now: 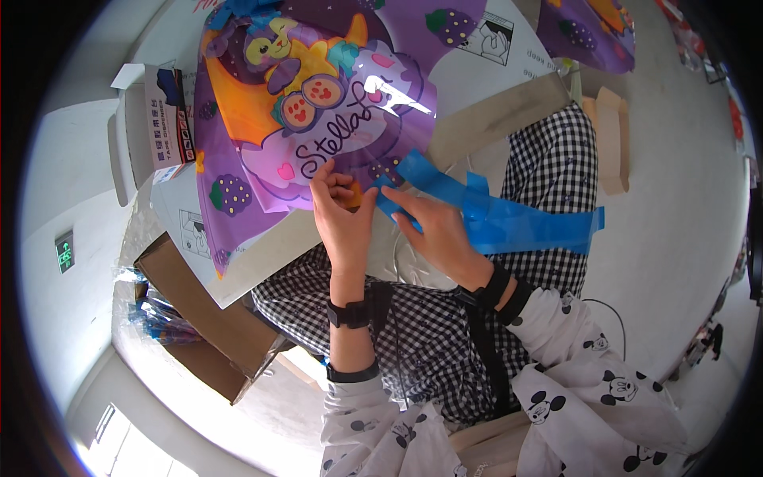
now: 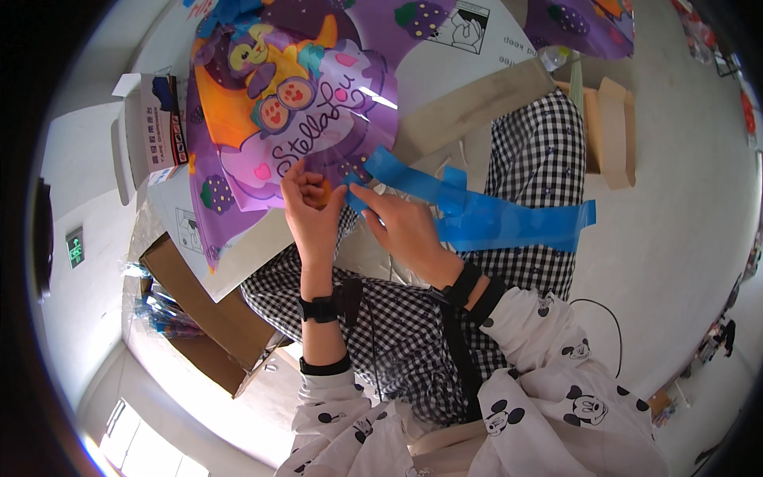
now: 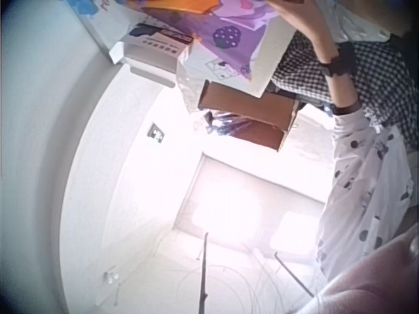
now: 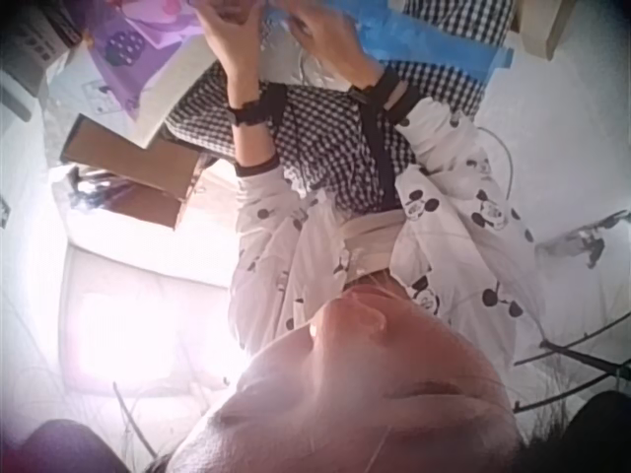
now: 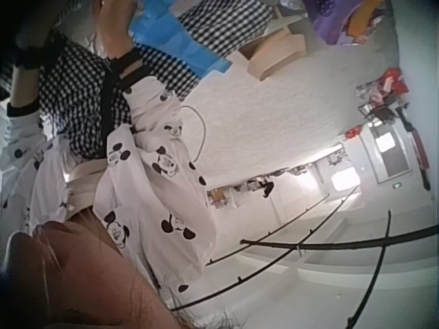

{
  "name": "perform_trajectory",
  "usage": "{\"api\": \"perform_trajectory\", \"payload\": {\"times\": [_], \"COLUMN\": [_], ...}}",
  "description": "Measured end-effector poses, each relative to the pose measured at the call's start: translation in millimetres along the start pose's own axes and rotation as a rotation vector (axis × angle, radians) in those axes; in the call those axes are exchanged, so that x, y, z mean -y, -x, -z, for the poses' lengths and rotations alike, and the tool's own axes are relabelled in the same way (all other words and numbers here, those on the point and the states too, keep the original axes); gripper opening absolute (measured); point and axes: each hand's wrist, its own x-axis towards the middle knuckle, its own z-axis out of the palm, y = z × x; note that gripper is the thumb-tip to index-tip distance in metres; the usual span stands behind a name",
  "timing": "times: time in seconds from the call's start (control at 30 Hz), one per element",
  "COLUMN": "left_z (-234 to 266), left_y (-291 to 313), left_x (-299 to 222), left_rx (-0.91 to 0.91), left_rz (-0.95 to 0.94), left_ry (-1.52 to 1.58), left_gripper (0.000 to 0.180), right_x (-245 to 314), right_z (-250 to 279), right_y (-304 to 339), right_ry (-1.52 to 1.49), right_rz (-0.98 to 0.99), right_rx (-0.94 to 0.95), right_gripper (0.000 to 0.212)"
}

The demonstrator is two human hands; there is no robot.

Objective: Assembling a character-themed kite by attaching decorative blue streamers and plastic framing components.

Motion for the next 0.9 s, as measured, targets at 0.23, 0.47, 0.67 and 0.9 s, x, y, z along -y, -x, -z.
{"api": "perform_trajectory", "payload": {"times": [0.23,0.47,0.67,0.9], "left_z": [0.0,-0.7,0.2,-0.3], "left_y": [-0.1,0.2,0.6,0.6], "left_x": [-0.9,-1.0,0.6,0.2], "left_rx": [-0.001,-0.002,-0.005,-0.004], "left_rz": [0.005,0.011,0.002,-0.006], "left_ry": [-0.008,-0.005,-0.011,-0.012], "left_gripper": [0.065,0.065,0.064,0.064], "right_x": [-4.5,-5.8,-0.9,-5.5], "right_z": [-5.0,-5.0,-4.3,-7.3], "right_y": [1.4,-1.2,-2.3,-1.6], "right_ry": [0.011,-0.005,-0.012,-0.008], "right_rz": [0.045,0.054,0.038,0.047], "right_rx": [-0.056,-0.068,-0.041,-0.044], "right_gripper": [0.039,0.040,0.039,0.043]}}
